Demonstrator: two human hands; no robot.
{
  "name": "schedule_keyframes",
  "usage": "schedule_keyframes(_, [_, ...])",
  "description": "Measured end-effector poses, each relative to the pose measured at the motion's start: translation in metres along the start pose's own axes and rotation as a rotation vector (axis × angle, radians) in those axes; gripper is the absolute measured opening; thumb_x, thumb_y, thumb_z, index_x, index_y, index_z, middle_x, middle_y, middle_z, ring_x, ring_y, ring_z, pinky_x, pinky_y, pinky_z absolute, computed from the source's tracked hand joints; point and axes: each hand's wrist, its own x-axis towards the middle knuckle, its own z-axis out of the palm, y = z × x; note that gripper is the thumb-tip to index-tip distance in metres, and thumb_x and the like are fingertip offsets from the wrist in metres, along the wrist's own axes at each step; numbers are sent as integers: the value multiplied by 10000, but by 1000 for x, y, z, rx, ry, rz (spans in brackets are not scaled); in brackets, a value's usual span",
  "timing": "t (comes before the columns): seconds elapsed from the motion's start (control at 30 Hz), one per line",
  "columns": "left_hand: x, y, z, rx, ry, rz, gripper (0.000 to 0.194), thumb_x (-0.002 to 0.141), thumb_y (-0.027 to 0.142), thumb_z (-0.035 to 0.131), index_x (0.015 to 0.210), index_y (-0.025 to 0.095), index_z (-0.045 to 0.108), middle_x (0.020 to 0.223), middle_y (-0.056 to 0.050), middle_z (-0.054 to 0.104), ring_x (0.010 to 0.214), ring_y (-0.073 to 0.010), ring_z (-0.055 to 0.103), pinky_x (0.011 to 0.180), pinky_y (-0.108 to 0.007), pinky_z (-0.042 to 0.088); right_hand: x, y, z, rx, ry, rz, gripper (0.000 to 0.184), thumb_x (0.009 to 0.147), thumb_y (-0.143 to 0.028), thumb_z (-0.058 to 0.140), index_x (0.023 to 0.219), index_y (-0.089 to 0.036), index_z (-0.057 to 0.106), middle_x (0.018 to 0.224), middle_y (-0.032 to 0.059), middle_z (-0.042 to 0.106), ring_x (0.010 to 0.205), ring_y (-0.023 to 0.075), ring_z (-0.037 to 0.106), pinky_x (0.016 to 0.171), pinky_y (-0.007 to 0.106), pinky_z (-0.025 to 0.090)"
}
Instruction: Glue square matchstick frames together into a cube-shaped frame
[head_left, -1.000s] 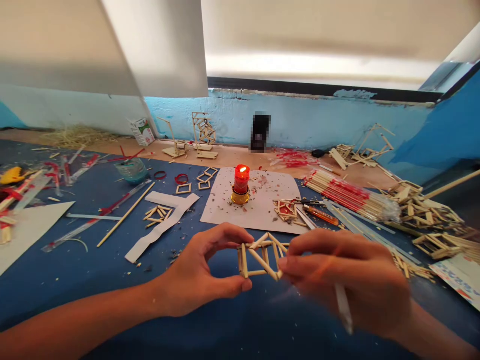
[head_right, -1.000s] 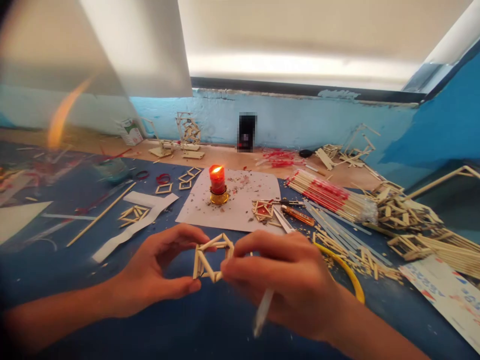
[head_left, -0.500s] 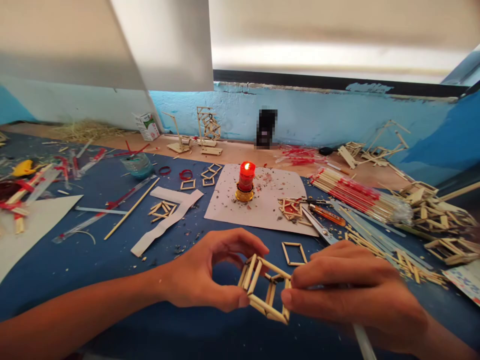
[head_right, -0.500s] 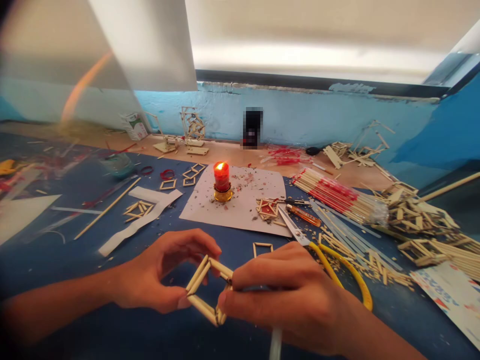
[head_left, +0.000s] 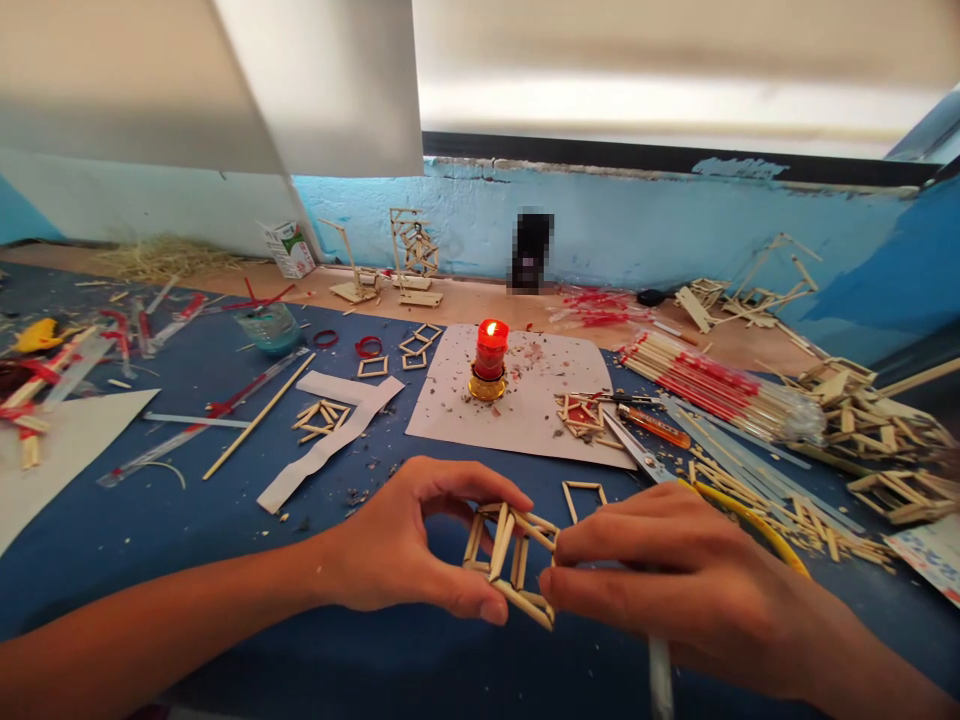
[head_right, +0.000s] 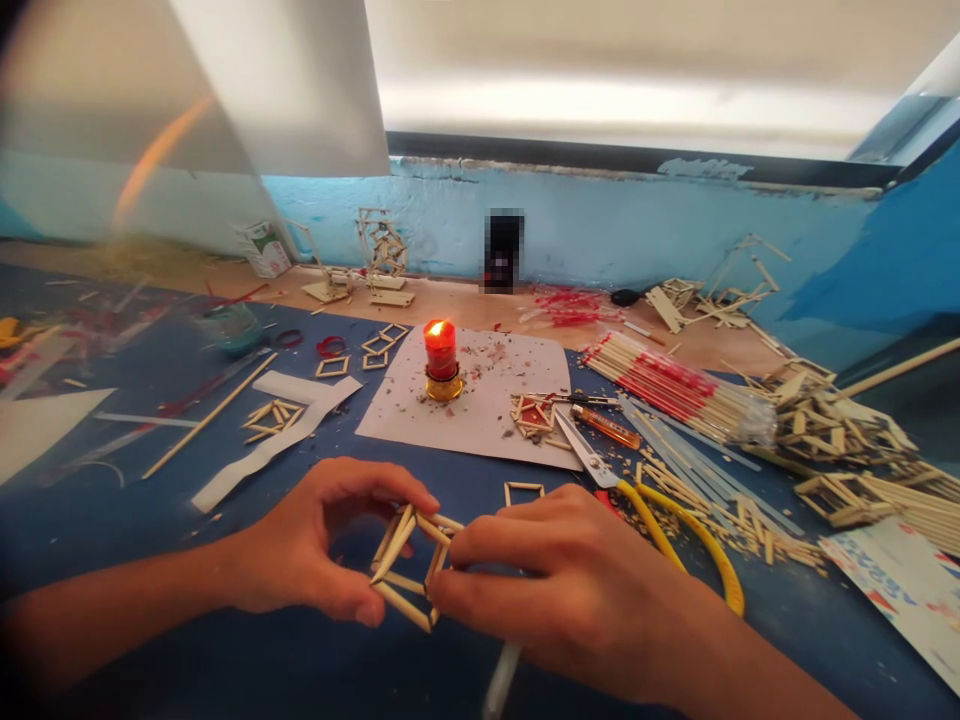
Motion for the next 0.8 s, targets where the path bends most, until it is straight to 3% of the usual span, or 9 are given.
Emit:
schedule_keyframes(0.1, [-1,0,0,70,41,58,540,609,236,962,1101,198,743,986,-40,793,836,-200,737,824,-323,610,0,-3,4,-26,-8,61,218,1010,-97,535,1087,-194,714,1004,12,768,678,115,703,550,275,469])
schedule_keyframes(0.27, [-3,-1,1,110,90,161,517,681,183,920,1151,215,706,1037,-33,795,909,-205,750,870,-317,603,-1,-13,15,-35,138,156,201,1003,-325,641,1148,-190,679,988,41,758,679,139,713,555,282,494])
schedule_keyframes(0.43, [-4,0,3,173,129,206,542,678,166,924,1169,213,698,1048,-30,790,933,-206,755,880,-307,603,3,-18,25,-67,241,165,72,984,-204,646,1020,-177,703,935,37,762,661,140,719,516,281,474])
schedule_keyframes(0.7, [-5,2,3,242,147,227,549,632,254,970,1118,204,721,995,-33,798,854,-200,743,832,-306,607,2,-20,28,-100,287,96,84,981,-140,615,990,-172,692,790,14,738,584,144,693,484,271,511])
schedule_keyframes(0.8, [-5,2,2,242,164,224,523,641,296,970,1099,197,737,979,-38,798,836,-196,734,815,-303,611,0,-23,24,-146,277,125,103,1002,-146,577,1025,-188,668,827,21,737,600,139,696,493,265,521])
